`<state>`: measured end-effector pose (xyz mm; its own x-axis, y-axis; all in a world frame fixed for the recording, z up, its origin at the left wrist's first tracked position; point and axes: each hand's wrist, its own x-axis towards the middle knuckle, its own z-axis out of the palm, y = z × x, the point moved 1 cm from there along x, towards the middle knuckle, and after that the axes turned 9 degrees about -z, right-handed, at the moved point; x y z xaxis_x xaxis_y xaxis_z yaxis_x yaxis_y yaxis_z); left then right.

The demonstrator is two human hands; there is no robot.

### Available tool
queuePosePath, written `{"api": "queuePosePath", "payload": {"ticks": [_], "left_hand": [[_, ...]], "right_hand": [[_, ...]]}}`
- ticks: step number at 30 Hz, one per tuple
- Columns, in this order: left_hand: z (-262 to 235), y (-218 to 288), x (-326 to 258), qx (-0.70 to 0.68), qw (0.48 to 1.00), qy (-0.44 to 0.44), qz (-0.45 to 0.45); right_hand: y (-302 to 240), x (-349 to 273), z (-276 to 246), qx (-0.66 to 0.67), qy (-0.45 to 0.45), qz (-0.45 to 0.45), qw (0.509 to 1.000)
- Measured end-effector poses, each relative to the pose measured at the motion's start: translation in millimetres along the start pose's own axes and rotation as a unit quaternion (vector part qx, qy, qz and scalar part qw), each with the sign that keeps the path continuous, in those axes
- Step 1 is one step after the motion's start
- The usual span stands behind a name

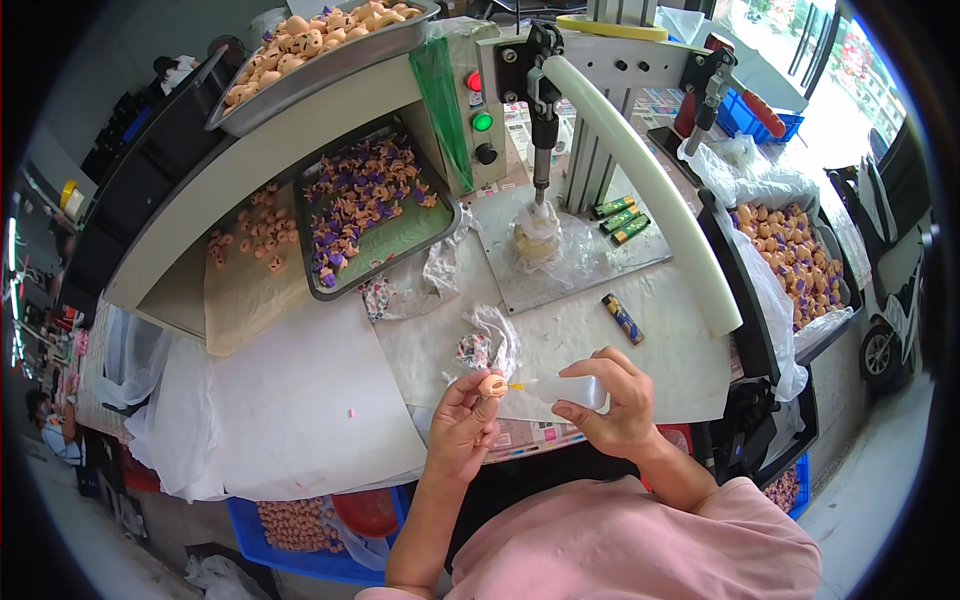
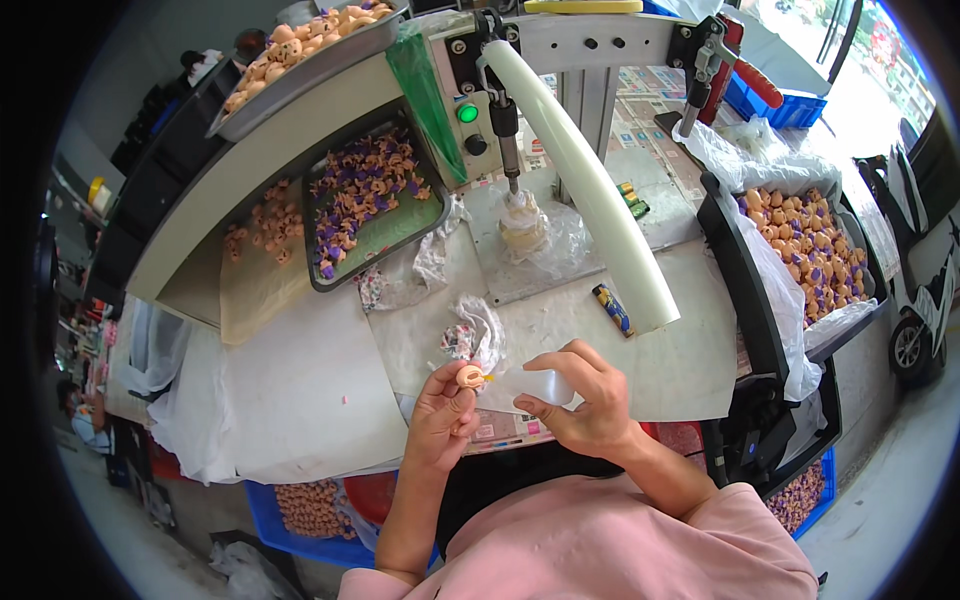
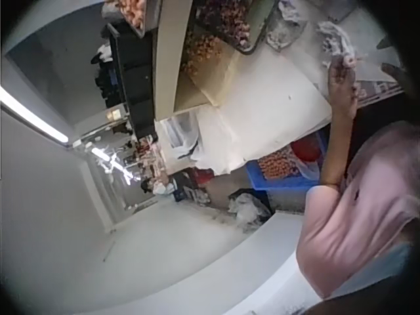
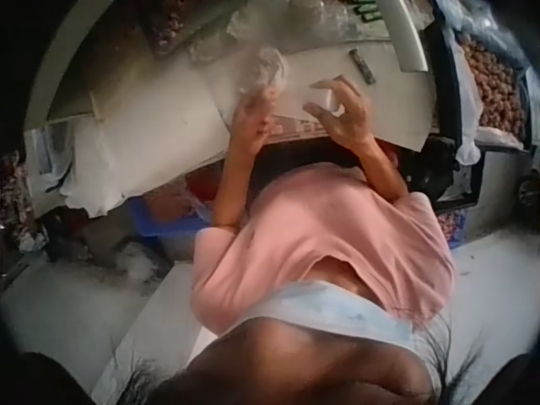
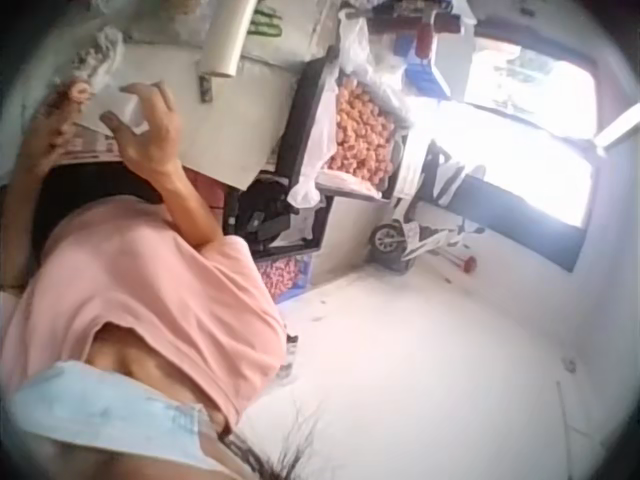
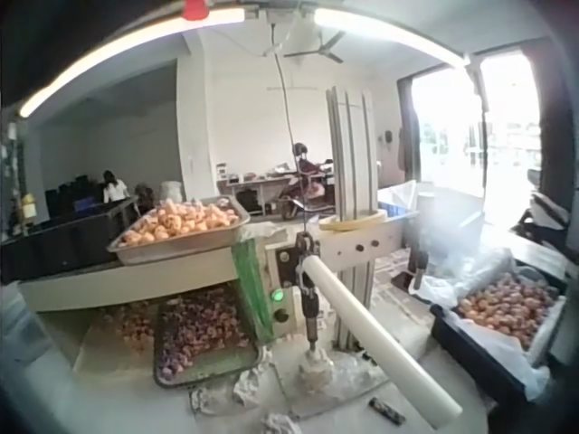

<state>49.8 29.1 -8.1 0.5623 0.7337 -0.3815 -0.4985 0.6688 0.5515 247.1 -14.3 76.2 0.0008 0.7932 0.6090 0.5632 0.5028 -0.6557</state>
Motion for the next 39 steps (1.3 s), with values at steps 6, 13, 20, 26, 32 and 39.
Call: {"api": "queuePosePath", "payload": {"ticks": [6, 13, 20, 26, 32, 39], "left_hand": [[-1, -1, 1, -0.015, 1.0, -0.007, 0.003], [1, 1, 2, -0.014, 1.0, 0.0, -0.001], [-1, -1, 3, -0.018, 1.0, 0.002, 0.0], [-2, -2, 4, -0.02, 1.0, 0.002, -0.003], [-1, -1, 2, -0.018, 1.0, 0.003, -0.004], [-1, 4, -7, -0.047, 0.999, -0.022, -0.002]], "right_hand": [[2, -1, 2, 0.01, 0.0, -0.009, 1.0], [3, 0, 2, 0.02, -0.01, 0.005, 1.0], [9, -1, 1, 0.012, -0.005, 0.015, 1.0], [9, -1, 0, 0.006, -0.008, 0.023, 1.0], [8, -2, -1, 0.008, -0.007, 0.017, 1.0], [18, 5, 10, 0.007, 0.032, 0.029, 0.999]]}}
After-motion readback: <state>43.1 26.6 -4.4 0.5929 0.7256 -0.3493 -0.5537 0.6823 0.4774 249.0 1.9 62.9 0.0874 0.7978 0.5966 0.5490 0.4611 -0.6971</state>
